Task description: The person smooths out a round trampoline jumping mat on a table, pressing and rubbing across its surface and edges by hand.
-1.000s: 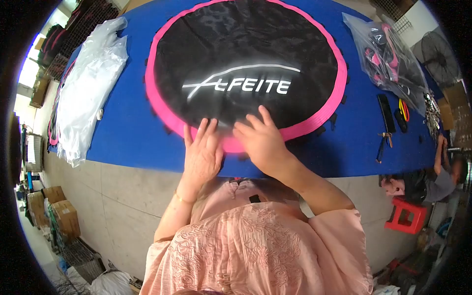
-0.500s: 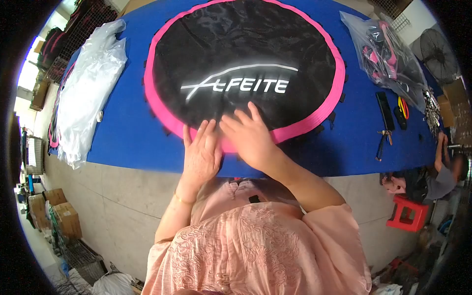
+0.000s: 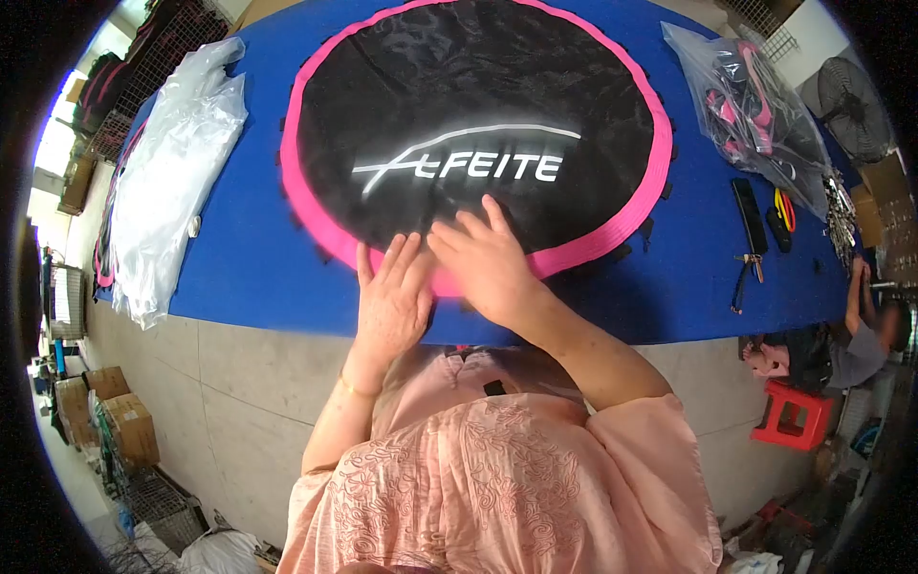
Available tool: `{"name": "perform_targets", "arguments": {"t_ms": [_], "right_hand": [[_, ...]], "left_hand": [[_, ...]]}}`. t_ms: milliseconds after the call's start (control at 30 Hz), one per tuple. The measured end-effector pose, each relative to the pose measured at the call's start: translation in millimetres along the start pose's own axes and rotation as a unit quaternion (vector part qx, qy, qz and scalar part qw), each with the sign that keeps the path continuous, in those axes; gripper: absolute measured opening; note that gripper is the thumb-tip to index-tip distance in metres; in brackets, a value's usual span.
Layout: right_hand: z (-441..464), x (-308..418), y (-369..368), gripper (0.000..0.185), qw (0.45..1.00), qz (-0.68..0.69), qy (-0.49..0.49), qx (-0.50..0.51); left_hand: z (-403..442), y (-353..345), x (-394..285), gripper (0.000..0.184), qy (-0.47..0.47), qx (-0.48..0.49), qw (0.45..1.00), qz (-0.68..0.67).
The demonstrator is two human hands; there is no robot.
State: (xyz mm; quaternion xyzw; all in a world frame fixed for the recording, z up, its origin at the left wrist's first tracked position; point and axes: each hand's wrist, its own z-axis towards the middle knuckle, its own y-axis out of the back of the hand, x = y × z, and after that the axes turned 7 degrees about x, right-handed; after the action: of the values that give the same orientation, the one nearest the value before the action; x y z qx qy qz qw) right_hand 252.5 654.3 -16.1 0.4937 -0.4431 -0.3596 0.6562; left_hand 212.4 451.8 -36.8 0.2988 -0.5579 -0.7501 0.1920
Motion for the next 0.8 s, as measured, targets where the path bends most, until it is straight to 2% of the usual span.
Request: {"name": "perform_targets", "arguments": {"t_ms": [267,467,567,800], "right_hand": [[-22.1,-4.5,10.5,0.057,1.0,-0.008,-0.015,0.02],[-12.0,-3.6,-2.2,0.059,1.0,0.015,-0.002,-0.009],[-17.6,-2.7,5.2,0.055,1.0,-0.004,-0.004,0.009],[-23.3,-4.4,1.7,0.049,1.0,0.009,-0.003,-0.018]], "left_hand": [[0.6,0.5,0.1,0.037,-0.001,-0.008,1.0,-0.016],[0.3,-1.6,0.5,0.037,-0.003,-0.005,1.0,-0.002],[-0.2,-1.5,1.2,0.037,-0.004,-0.006,1.0,0.0],[0.7,0.0,-1.0,0.037,0.0,0.003,1.0,-0.007]]}}
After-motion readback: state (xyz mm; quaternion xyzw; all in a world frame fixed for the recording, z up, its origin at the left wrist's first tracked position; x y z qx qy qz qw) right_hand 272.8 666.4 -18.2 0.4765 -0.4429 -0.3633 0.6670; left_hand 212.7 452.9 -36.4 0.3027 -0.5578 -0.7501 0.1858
